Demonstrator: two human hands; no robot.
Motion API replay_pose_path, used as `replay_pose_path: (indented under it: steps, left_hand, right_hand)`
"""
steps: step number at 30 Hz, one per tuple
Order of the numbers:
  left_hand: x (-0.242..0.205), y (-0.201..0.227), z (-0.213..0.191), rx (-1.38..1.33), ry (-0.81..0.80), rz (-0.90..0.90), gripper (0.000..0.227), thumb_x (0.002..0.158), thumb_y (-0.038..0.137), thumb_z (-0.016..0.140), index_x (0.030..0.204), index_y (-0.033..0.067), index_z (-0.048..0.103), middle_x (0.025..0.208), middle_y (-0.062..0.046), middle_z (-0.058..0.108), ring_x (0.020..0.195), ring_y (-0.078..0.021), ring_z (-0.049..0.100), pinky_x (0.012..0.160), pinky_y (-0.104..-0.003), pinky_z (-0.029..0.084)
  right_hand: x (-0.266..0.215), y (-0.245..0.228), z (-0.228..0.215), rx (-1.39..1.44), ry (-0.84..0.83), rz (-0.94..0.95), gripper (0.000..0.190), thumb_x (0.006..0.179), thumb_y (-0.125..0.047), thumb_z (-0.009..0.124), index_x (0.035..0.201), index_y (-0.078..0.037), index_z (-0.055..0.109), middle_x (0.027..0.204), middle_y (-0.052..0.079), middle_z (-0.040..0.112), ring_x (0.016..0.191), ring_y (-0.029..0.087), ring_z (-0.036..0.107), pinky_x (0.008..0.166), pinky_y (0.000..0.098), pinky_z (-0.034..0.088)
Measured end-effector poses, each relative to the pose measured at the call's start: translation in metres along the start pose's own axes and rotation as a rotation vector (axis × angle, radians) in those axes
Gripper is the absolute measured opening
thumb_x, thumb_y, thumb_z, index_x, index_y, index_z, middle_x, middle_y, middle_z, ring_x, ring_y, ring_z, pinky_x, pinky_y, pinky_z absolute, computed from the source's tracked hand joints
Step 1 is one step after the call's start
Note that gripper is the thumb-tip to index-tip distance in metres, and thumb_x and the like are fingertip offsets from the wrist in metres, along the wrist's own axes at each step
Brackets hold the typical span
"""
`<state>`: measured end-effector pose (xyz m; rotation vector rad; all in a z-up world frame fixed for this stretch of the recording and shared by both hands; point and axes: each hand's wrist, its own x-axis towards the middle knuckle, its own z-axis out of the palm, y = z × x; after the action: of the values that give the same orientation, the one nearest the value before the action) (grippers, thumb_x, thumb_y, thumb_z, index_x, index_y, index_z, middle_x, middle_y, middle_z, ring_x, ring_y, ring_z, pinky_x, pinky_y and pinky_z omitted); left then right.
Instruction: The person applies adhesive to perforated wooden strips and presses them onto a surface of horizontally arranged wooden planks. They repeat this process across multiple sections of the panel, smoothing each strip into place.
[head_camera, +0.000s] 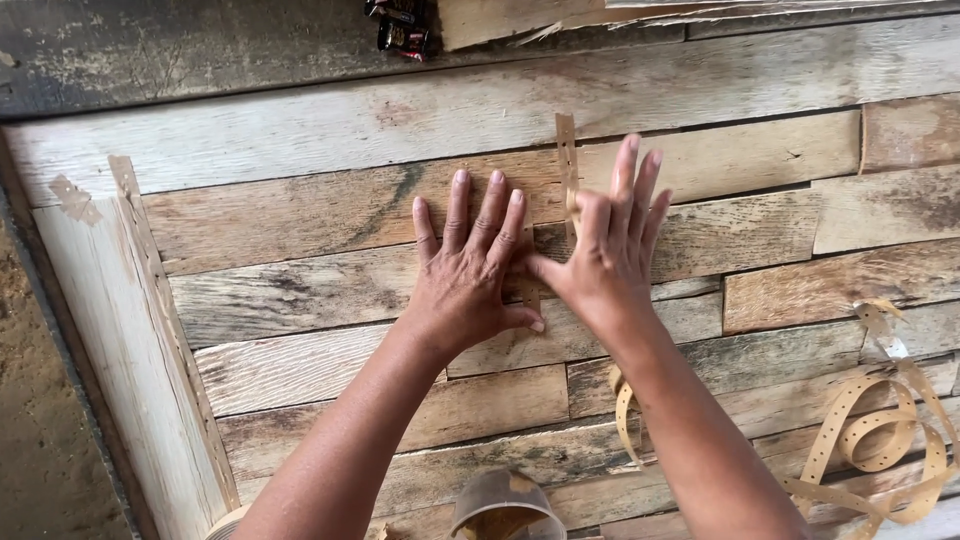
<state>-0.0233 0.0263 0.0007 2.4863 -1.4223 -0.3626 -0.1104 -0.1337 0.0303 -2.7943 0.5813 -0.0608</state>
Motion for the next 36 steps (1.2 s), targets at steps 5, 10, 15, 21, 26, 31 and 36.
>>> replay_pose_path:
  steps: [5,10,15,21,26,31,36]
  left_hand:
    - [0.000,-0.003,-0.003,-0.017,-0.036,0.025,0.156,0.053,0.104,0.069,0.166,0.0169,0.006,0.171,-0.015,-0.003,0.153,-0.0456,-0.012,0.114,-0.075,-0.007]
    - [0.001,-0.002,-0.013,-0.129,0.000,0.014,0.134,0.065,0.103,0.039,0.166,0.0188,0.013,0.171,-0.013,0.000,0.154,-0.0434,-0.010,0.115,-0.074,-0.007]
    - [0.004,0.000,-0.030,-0.426,-0.045,-0.073,0.096,0.094,0.076,0.046,0.165,0.0230,0.012,0.172,-0.012,0.004,0.155,-0.0438,-0.006,0.114,-0.077,-0.007]
    - [-0.028,0.071,-0.124,-1.340,0.152,0.073,0.105,0.084,0.002,0.072,0.165,0.0228,0.010,0.131,-0.011,0.071,0.146,-0.0364,0.047,0.123,-0.063,-0.009]
    - [-0.070,0.130,-0.168,-1.457,0.157,-0.123,0.097,0.080,0.008,0.082,0.161,0.0134,0.029,0.089,-0.008,0.076,0.106,-0.0286,0.071,0.115,-0.054,0.039]
    - [-0.130,0.164,-0.165,-1.479,0.127,-0.286,0.088,0.076,0.019,0.086,0.154,0.0188,0.046,0.084,0.000,0.075,0.095,-0.0118,0.071,0.104,-0.036,0.048]
    - [-0.203,0.176,-0.163,-1.678,0.594,-0.508,0.032,0.078,0.004,0.085,0.109,0.0060,0.079,0.088,-0.012,0.081,0.087,-0.0149,0.077,0.084,-0.028,0.061]
  right_hand:
    - [-0.034,0.013,0.003,-0.031,-0.027,-0.099,0.099,0.066,-0.056,0.099,0.125,-0.003,0.040,0.167,0.028,-0.005,0.156,0.046,-0.005,0.127,0.0708,0.005]
    - [-0.057,0.016,0.003,-0.083,0.001,-0.162,0.093,0.079,-0.090,0.039,0.121,-0.007,0.043,0.168,0.028,-0.007,0.158,0.050,-0.004,0.123,0.0770,0.007]
    - [-0.068,0.015,-0.030,0.222,-0.039,-0.129,0.070,0.082,-0.071,0.068,0.123,-0.017,0.052,0.173,0.015,0.006,0.157,0.042,-0.004,0.117,0.0741,0.004]
    - [-0.079,-0.014,-0.150,0.649,-0.060,-0.122,0.036,0.104,-0.035,0.047,0.127,-0.014,0.065,0.173,0.010,0.014,0.158,0.032,-0.014,0.125,0.0570,-0.002]
    - [-0.105,-0.042,-0.190,0.463,0.094,-0.194,0.047,0.106,-0.042,0.038,0.137,-0.017,0.063,0.172,0.017,0.013,0.157,0.036,-0.012,0.125,0.0554,-0.003]
    - [-0.149,-0.037,-0.203,0.564,-0.034,-0.196,0.063,0.101,-0.054,0.042,0.146,-0.011,0.053,0.160,0.020,0.035,0.157,0.039,0.015,0.127,0.0528,0.007]
    - [-0.208,-0.043,-0.186,1.029,-0.512,-0.046,0.015,0.088,-0.017,0.076,0.089,-0.003,0.078,0.066,0.008,0.077,0.059,0.014,0.073,0.059,0.0300,0.065]
